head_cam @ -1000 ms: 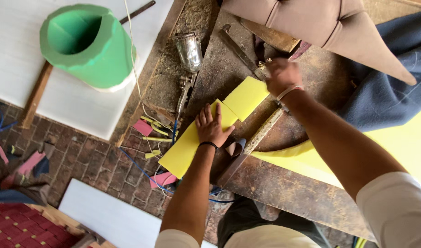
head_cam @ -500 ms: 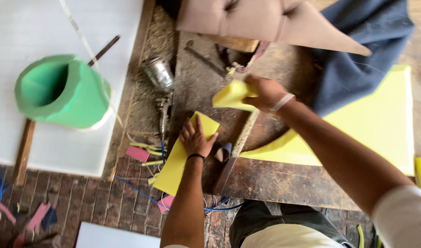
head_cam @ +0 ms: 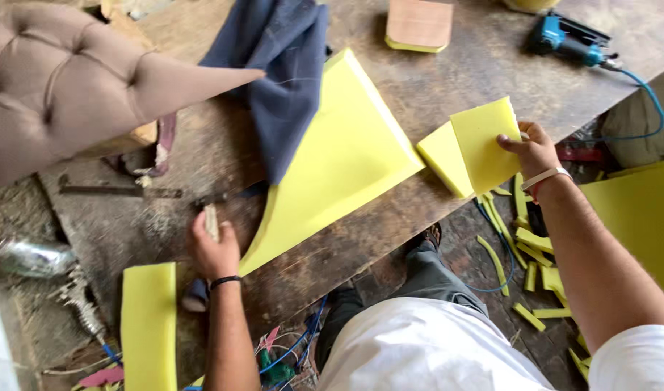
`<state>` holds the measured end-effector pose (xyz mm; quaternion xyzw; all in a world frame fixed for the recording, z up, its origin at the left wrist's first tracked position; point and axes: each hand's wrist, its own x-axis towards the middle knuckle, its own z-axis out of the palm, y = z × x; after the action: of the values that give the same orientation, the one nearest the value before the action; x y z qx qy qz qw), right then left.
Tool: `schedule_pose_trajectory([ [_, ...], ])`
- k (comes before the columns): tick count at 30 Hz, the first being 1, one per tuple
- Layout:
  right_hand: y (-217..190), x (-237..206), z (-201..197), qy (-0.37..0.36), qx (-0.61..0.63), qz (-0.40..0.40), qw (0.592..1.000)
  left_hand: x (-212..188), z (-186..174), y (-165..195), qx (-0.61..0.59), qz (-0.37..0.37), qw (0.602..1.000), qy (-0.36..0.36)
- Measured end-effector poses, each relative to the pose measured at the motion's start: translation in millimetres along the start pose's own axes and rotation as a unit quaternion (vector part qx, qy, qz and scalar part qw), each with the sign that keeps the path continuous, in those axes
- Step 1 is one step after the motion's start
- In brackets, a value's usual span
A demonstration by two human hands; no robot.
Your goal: The person uses a knife to cut yellow foam sheets on a workbench, using a wooden template to guide the cuts. They repeatedly position the template, cut along its edges, and remove excess foam. The person also uses a spray gun to apply adhesive to the foam pieces.
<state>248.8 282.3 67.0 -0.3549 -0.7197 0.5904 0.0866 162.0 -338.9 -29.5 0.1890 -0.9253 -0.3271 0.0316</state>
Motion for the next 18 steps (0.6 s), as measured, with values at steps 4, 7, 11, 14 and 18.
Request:
schedule_pose_trajectory([
  [4, 26, 66, -78, -0.001, 0.007, 0.017, 1.0, -90, 120, 170, -0.116, 0.323, 0.931, -0.123],
  [7, 39, 126, -96, -0.023, -0.076, 0.032, 0.996, -154, 204, 281, -0.058, 0.363, 0.89, -0.269],
  [11, 59, 186, -74, -0.112, -0.04, 0.011, 0.993, -198, 295, 380, 0.056, 0.307, 0.887, -0.341],
  [14, 86, 190, -53, -0.164, 0.012, 0.074, 0.984, -215, 326, 390, 0.214, 0.24, 0.869, -0.375],
  [18, 106, 189, -40, -0.205, 0.043, 0.089, 0.974, -214, 338, 379, 0.271, 0.222, 0.846, -0.402],
])
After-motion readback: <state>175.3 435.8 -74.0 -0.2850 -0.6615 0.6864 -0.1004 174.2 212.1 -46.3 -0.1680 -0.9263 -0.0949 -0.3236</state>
